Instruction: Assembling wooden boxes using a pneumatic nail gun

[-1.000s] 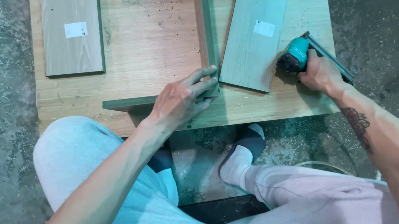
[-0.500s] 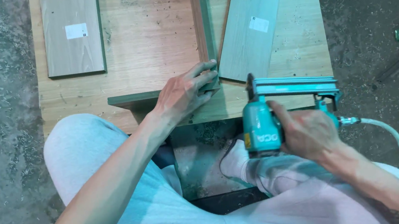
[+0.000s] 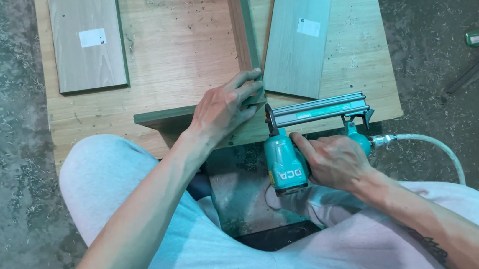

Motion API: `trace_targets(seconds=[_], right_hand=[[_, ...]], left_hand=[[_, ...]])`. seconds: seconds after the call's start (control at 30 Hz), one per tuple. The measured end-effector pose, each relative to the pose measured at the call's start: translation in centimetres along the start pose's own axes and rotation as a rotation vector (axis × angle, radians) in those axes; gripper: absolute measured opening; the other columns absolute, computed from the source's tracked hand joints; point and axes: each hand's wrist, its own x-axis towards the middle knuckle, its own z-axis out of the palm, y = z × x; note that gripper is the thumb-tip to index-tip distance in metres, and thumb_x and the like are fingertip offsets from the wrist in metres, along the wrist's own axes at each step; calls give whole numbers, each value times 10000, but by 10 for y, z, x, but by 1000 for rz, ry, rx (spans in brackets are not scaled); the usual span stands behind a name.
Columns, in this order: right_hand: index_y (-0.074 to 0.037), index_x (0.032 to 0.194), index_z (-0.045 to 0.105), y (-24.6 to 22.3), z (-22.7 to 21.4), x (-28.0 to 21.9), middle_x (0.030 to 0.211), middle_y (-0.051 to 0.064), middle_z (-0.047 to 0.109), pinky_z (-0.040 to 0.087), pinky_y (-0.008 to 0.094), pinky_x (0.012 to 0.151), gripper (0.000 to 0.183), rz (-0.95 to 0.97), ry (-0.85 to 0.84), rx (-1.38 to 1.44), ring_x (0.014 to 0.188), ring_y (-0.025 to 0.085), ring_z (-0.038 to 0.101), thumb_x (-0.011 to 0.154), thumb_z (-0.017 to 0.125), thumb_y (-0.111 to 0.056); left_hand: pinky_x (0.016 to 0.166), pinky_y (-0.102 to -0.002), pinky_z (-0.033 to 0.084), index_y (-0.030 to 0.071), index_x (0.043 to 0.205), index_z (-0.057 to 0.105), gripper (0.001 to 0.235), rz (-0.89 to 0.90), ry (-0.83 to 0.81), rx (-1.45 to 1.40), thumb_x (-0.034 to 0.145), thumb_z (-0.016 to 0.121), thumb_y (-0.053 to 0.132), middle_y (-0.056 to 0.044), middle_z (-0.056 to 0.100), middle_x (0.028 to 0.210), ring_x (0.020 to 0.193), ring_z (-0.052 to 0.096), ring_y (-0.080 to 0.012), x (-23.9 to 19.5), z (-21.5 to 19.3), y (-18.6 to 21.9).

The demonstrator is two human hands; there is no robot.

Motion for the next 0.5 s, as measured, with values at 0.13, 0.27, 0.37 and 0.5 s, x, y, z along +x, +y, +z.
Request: trace_targets(seconds=[0.13,0.27,0.37,0.5], right_hand=[[-64,1398,537,-2,2,4,656,-6,673,580,332,625,769,-7,-27,-21,648,207,726,649,617,-217],[-62,1405,538,-3,2,7,681,-8,688,586,342,631,743,-4,-41,-18,677,217,737,683,613,-219],[-53,1396,560,-5,-4,11,631,-9,660,570,349,591,674,-9,22,-24,632,233,721,728,520,-131],[-60,1386,577,-7,-8,12,620,-17,652,565,338,582,659,-8,45,-37,607,218,711,733,509,-117]], left_hand=[[816,-502,639,172,1282,674,413,-2,2,16,879,767,176,-3,589,1353,1047,718,-373,2,1,1],[834,-511,637,148,1278,674,417,5,-5,7,872,767,140,-23,588,1349,1053,715,-380,2,-3,3],[835,-488,639,138,1281,675,417,8,-15,-1,875,766,121,-31,595,1336,1056,717,-371,2,-5,5],[833,-534,631,132,1287,668,439,-6,-18,-9,859,765,117,-30,584,1359,1061,705,-399,2,-5,6]])
